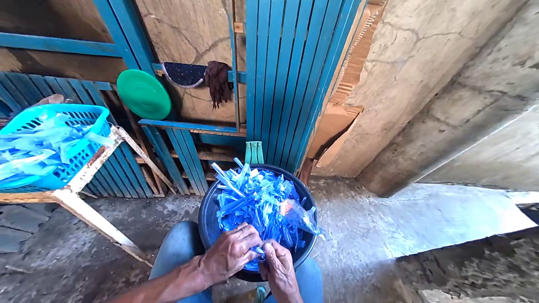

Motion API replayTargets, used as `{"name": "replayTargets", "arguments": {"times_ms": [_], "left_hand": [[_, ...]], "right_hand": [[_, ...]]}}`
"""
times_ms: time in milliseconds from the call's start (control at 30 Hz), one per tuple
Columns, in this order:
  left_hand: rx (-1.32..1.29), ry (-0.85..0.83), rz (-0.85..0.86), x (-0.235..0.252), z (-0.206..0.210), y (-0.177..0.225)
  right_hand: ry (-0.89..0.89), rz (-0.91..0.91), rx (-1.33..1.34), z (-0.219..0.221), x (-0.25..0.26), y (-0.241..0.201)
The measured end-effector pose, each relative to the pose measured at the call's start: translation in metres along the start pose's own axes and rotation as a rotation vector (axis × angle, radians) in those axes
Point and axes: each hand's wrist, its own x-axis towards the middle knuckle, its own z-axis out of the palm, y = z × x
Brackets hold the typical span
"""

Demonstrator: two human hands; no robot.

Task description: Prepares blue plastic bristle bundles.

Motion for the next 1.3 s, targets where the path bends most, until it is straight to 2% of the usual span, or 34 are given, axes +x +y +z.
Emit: {"name": "replayTargets", "arguments": {"times_ms": [133, 267, 333, 367, 433, 600, 667, 833, 1000, 1200, 1300], "left_hand": [[-0.074, -0.031, -0.234, 0.004, -0.008, 0.008], [-0.286, -0.263, -0.535, 0.011, -0.019, 0.008], [-0.358, -0.379, -0.604, 0.014, -0.021, 0.003], [-0.398, -0.387, -0.605, 0.014, -0.02, 0.003], [-0.484, -0.3, -0.526, 0.009, -0.017, 0.001], [-0.495, -0.08, -0.086, 0.001, -0.006, -0.005], [-0.484, -0.015, 0.002, 0.001, -0.002, -0.006], [-0.573, 0.161, -0.03, 0.005, 0.0, -0.002], [-0.434, 0.282, -0.058, 0.005, -0.001, 0.006], [-0.416, 0.354, -0.107, 0.008, -0.006, 0.009], [-0.445, 0.319, -0.079, 0.01, -0.016, 0.012]], "right_hand": [[-0.057, -0.026, -0.003, -0.007, -0.002, -0.005], [-0.136, -0.025, 0.126, -0.011, -0.001, -0.006], [-0.224, 0.0, 0.276, -0.012, 0.0, -0.006], [-0.251, 0.018, 0.341, -0.011, 0.0, -0.006], [-0.235, 0.062, 0.438, -0.008, -0.002, -0.007], [-0.165, 0.137, 0.536, 0.0, -0.002, -0.007], [-0.188, 0.138, 0.574, 0.005, -0.001, -0.006], [-0.238, 0.098, 0.629, 0.013, -0.001, -0.004], [-0.229, 0.047, 0.645, 0.014, -0.001, 0.002], [-0.24, 0.016, 0.657, 0.014, -0.001, 0.004], [-0.24, 0.017, 0.643, 0.014, -0.002, 0.005]]}}
